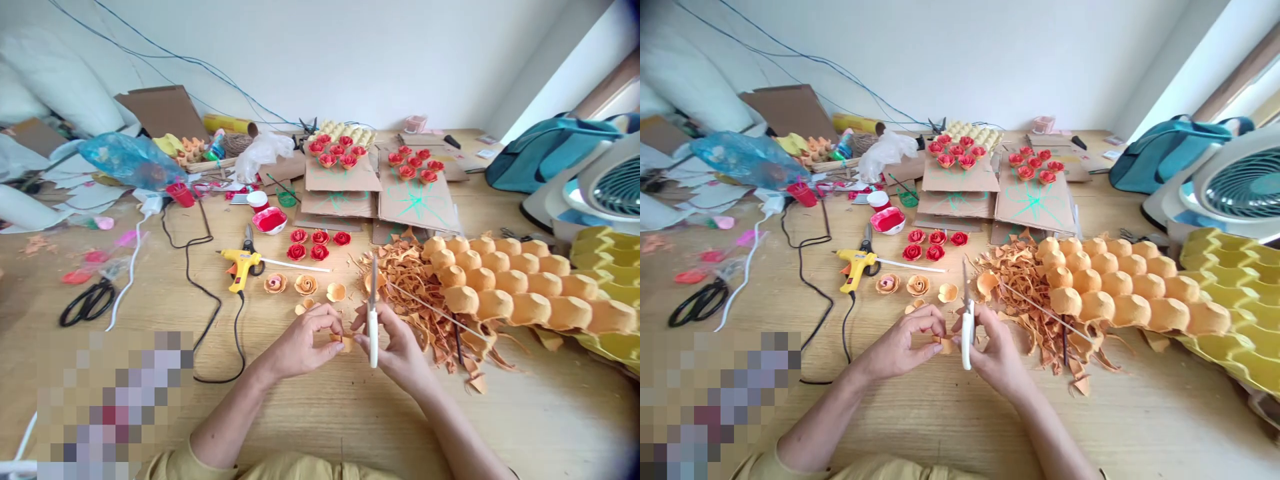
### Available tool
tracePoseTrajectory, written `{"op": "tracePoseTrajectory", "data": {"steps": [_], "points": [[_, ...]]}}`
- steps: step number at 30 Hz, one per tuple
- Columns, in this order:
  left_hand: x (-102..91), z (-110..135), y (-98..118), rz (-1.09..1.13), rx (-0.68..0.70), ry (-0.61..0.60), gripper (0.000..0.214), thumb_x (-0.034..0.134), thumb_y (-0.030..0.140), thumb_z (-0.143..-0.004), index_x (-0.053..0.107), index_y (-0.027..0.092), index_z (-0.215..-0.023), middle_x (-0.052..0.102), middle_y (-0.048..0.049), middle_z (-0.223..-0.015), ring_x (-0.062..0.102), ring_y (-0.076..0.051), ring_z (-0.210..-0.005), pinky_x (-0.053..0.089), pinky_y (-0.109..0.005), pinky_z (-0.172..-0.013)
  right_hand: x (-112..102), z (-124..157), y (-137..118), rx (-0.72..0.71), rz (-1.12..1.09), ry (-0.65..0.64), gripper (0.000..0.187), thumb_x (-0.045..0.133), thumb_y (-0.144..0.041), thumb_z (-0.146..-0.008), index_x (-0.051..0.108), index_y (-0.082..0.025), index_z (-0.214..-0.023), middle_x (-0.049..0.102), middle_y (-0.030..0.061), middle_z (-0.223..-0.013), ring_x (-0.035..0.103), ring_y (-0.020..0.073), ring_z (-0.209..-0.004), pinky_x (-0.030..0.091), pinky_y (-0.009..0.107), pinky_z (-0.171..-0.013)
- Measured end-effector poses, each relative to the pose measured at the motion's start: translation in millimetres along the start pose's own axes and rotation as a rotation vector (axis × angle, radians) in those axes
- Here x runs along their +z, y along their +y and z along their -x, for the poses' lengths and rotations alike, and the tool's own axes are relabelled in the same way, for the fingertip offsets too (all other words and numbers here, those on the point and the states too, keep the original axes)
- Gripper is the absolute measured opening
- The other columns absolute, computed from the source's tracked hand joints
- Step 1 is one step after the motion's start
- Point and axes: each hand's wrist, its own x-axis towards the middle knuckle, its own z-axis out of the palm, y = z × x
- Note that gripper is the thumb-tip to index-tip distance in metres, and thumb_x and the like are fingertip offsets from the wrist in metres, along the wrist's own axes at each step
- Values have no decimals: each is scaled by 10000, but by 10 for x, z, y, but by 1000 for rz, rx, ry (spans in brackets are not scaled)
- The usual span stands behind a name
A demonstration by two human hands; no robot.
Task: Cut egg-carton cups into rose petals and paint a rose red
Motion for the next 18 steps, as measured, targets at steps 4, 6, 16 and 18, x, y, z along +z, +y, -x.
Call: {"op": "tracePoseTrajectory", "data": {"steps": [4, 6, 16, 18], "points": [[-2, 9, -27, 28, -50, -57, 49, 611, 198, -837, 582, 177, -804, 674, -48, -941, 607, -187, -921, 434, -311, -879, 18, -22, -53, 35, 23, -54, 138, 664, -285, -863, 542, -219, -853, 607, 18, -866, 556, 193, -827, 442, 322, -781], [0, 11, -59, 82, -100, -82, 66, 593, 227, -862, 590, 175, -820, 671, -39, -890, 609, -175, -871, 447, -299, -839, 21, -26, -63, 53, -6, -88, 148, 665, -286, -861, 533, -219, -856, 604, 14, -864, 550, 190, -831, 438, 318, -784], [135, 0, -141, 707, -208, -24, 408, 723, 430, -803, 615, 180, -1106, 607, -58, -1012, 556, -153, -865, 460, -246, -732, 116, -20, 44, 121, -346, -91, 259, 717, -325, -840, 542, -223, -1001, 578, -9, -844, 526, 149, -758, 437, 261, -686], [199, -1, -151, 866, -219, -40, 550, 781, 438, -746, 587, 214, -1210, 586, -79, -1128, 568, -177, -928, 490, -266, -751, 133, -29, 46, 133, -422, -26, 320, 731, -375, -829, 521, -226, -1020, 573, -9, -841, 522, 145, -733, 442, 257, -657]]}}
